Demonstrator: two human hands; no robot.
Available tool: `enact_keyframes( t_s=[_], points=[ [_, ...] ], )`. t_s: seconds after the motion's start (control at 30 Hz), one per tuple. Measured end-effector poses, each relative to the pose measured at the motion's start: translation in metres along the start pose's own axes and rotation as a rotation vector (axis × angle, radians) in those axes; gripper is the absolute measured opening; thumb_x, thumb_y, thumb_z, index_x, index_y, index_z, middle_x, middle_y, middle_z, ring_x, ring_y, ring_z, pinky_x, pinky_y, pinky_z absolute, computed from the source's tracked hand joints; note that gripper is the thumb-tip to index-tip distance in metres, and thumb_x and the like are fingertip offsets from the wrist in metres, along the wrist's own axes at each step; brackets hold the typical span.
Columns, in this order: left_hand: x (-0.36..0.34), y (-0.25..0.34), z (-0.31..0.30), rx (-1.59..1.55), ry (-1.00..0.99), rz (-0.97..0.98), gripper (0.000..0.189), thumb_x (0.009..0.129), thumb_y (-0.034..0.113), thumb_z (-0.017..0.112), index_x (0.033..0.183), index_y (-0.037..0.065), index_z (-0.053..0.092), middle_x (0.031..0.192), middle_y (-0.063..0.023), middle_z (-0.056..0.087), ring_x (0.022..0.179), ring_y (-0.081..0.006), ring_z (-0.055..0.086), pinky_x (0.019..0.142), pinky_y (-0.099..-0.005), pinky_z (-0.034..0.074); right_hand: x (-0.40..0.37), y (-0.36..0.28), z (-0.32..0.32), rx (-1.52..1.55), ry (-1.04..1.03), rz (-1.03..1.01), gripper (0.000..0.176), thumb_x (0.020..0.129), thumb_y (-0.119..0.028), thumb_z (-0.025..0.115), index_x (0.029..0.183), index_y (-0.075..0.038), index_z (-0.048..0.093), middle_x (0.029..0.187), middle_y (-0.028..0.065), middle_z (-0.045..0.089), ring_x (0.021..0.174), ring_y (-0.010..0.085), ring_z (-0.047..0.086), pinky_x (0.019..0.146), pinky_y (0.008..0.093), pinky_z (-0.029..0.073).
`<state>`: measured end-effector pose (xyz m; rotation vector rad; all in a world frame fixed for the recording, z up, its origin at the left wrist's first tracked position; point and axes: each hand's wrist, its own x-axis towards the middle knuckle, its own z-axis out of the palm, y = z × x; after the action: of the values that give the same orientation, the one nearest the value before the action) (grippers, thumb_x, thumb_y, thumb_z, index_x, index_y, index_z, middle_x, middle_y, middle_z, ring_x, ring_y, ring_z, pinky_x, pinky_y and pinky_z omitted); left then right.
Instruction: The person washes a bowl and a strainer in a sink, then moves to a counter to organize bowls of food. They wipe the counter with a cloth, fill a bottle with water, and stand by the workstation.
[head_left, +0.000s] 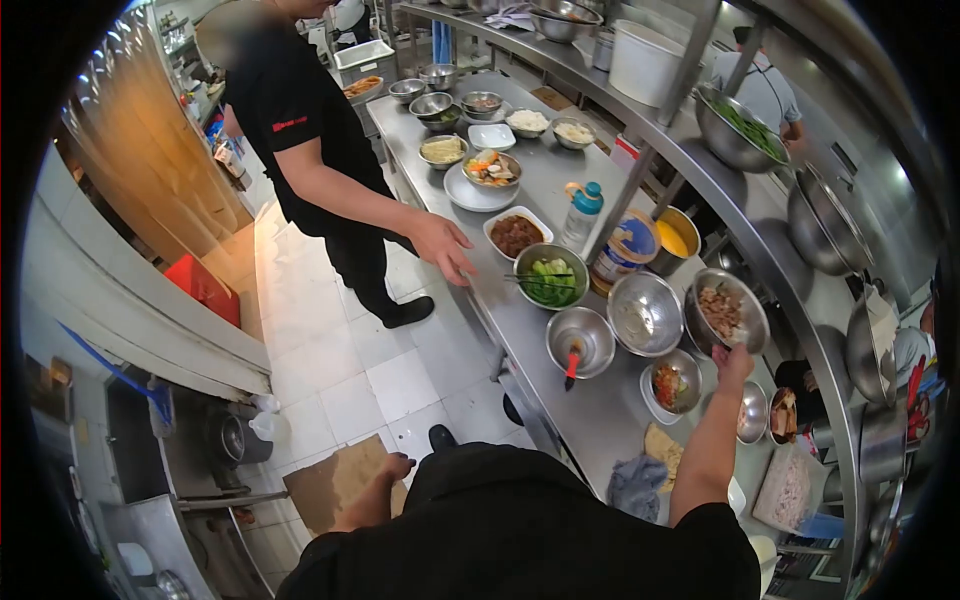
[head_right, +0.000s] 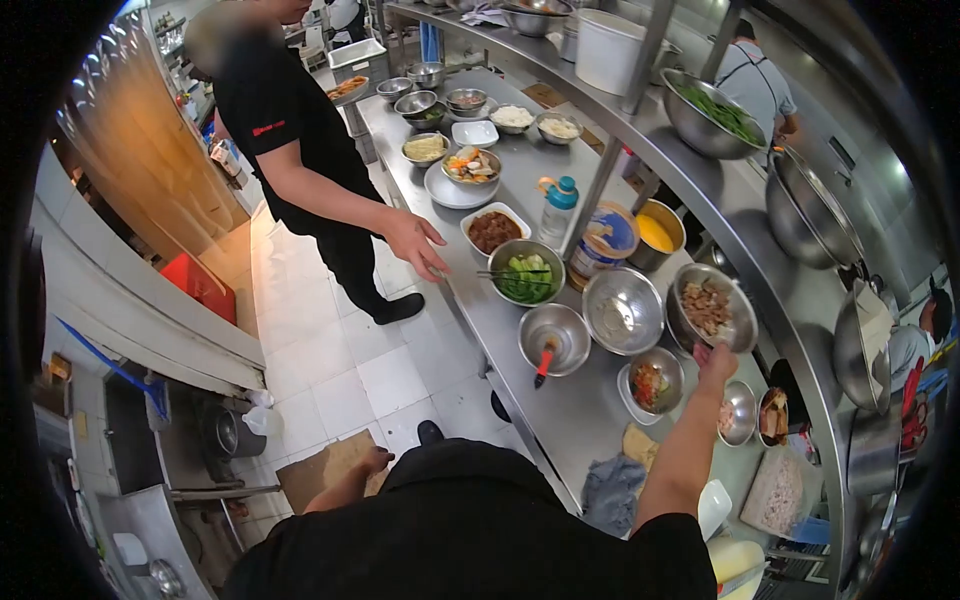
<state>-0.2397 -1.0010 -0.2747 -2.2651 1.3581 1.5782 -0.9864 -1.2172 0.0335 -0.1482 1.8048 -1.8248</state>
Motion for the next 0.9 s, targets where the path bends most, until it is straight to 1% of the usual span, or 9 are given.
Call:
enact_keyframes(
  t_s=[0.07, 0.17, 0.27, 0.33, 0.47, 0.63, 0.73, 0.83, 0.9],
  points=[
    [0.003, 0.007, -0.026, 0.013, -0.045, -0.034, 0.048, 0.082, 0.037, 0.061, 0.108, -0.002, 0.068, 0.112, -0.0220, 0.066, 0.108, -0.0359, 0.062, 0.094, -0.0427, 0.049, -0.013, 0.012, 0.009, -0.005, 0.060, -0.009, 0.032, 0.091, -0.018, 0.046, 0.111, 0.008, 0.051, 0.088, 0.0229, 0.065, 0.065, 0.0330, 0.069, 0.050, 0.0376, 0.057],
    [0.018, -0.004, -0.065, 0.336, -0.070, 0.187, 0.052, 0.080, 0.040, 0.063, 0.112, -0.001, 0.067, 0.115, -0.0230, 0.065, 0.110, -0.0361, 0.061, 0.096, -0.0408, 0.048, 0.014, 0.032, 0.004, -0.089, 0.046, 0.009, 0.034, 0.088, -0.016, 0.045, 0.112, 0.008, 0.051, 0.091, 0.0222, 0.065, 0.067, 0.0321, 0.068, 0.053, 0.0356, 0.058],
    [0.027, -0.017, -0.095, 0.023, 0.098, -0.009, 0.054, 0.080, 0.039, 0.064, 0.117, -0.001, 0.066, 0.118, -0.0240, 0.064, 0.113, -0.0362, 0.060, 0.099, -0.0399, 0.047, -0.011, 0.015, 0.009, -0.032, 0.056, -0.019, 0.034, 0.089, -0.017, 0.046, 0.113, 0.007, 0.052, 0.092, 0.0225, 0.065, 0.067, 0.0316, 0.069, 0.054, 0.0356, 0.058],
    [0.030, -0.024, -0.118, -0.057, 0.108, -0.051, 0.055, 0.081, 0.039, 0.065, 0.117, -0.002, 0.065, 0.119, -0.0236, 0.064, 0.114, -0.0359, 0.059, 0.099, -0.0400, 0.046, -0.042, 0.007, 0.005, 0.008, 0.141, -0.072, 0.034, 0.089, -0.019, 0.049, 0.111, 0.007, 0.053, 0.090, 0.0211, 0.066, 0.067, 0.0293, 0.069, 0.054, 0.0353, 0.058],
    [0.046, -0.058, -0.146, 0.041, 0.150, -0.082, 0.046, 0.082, 0.034, 0.067, 0.111, -0.003, 0.068, 0.108, -0.0201, 0.068, 0.103, -0.0313, 0.064, 0.090, -0.0383, 0.050, -0.127, -0.027, -0.030, -0.254, 0.031, -0.120, 0.035, 0.091, -0.026, 0.054, 0.105, 0.007, 0.054, 0.085, 0.0182, 0.066, 0.061, 0.0248, 0.067, 0.047, 0.0312, 0.056],
    [0.068, -0.095, -0.176, 0.201, 0.039, -0.168, 0.043, 0.084, 0.035, 0.069, 0.105, -0.002, 0.070, 0.103, -0.0176, 0.071, 0.097, -0.0287, 0.067, 0.085, -0.0378, 0.052, -0.251, -0.073, -0.016, -0.477, -0.218, -0.085, 0.023, 0.081, -0.017, 0.057, 0.093, 0.002, 0.053, 0.076, 0.0140, 0.064, 0.055, 0.0227, 0.064, 0.033, 0.0315, 0.049],
    [0.090, -0.087, -0.193, 0.162, 0.025, -0.219, 0.045, 0.083, 0.039, 0.069, 0.105, 0.000, 0.070, 0.107, -0.0184, 0.069, 0.101, -0.0305, 0.066, 0.087, -0.0390, 0.051, -0.279, -0.047, 0.036, -0.444, -0.195, -0.173, 0.022, 0.079, -0.017, 0.060, 0.092, 0.000, 0.052, 0.075, 0.0113, 0.061, 0.052, 0.0222, 0.062, 0.033, 0.0337, 0.049],
    [0.119, -0.044, -0.216, 0.071, 0.008, -0.126, 0.050, 0.081, 0.042, 0.068, 0.107, 0.000, 0.070, 0.113, -0.0207, 0.067, 0.110, -0.0344, 0.062, 0.094, -0.0403, 0.049, -0.292, -0.025, 0.138, -0.382, -0.600, 0.066, 0.024, 0.078, -0.016, 0.064, 0.095, -0.002, 0.055, 0.083, 0.0101, 0.059, 0.057, 0.0217, 0.062, 0.032, 0.0361, 0.049],
    [0.142, -0.009, -0.235, -0.012, 0.019, -0.051, 0.049, 0.081, 0.040, 0.067, 0.109, 0.000, 0.069, 0.114, -0.0209, 0.067, 0.110, -0.0342, 0.062, 0.094, -0.0398, 0.049, -0.300, -0.001, 0.229, -0.403, -0.617, 0.041, 0.018, 0.079, -0.015, 0.062, 0.089, -0.001, 0.059, 0.079, 0.0093, 0.061, 0.053, 0.0216, 0.061, 0.034, 0.0362, 0.050]
  ],
)
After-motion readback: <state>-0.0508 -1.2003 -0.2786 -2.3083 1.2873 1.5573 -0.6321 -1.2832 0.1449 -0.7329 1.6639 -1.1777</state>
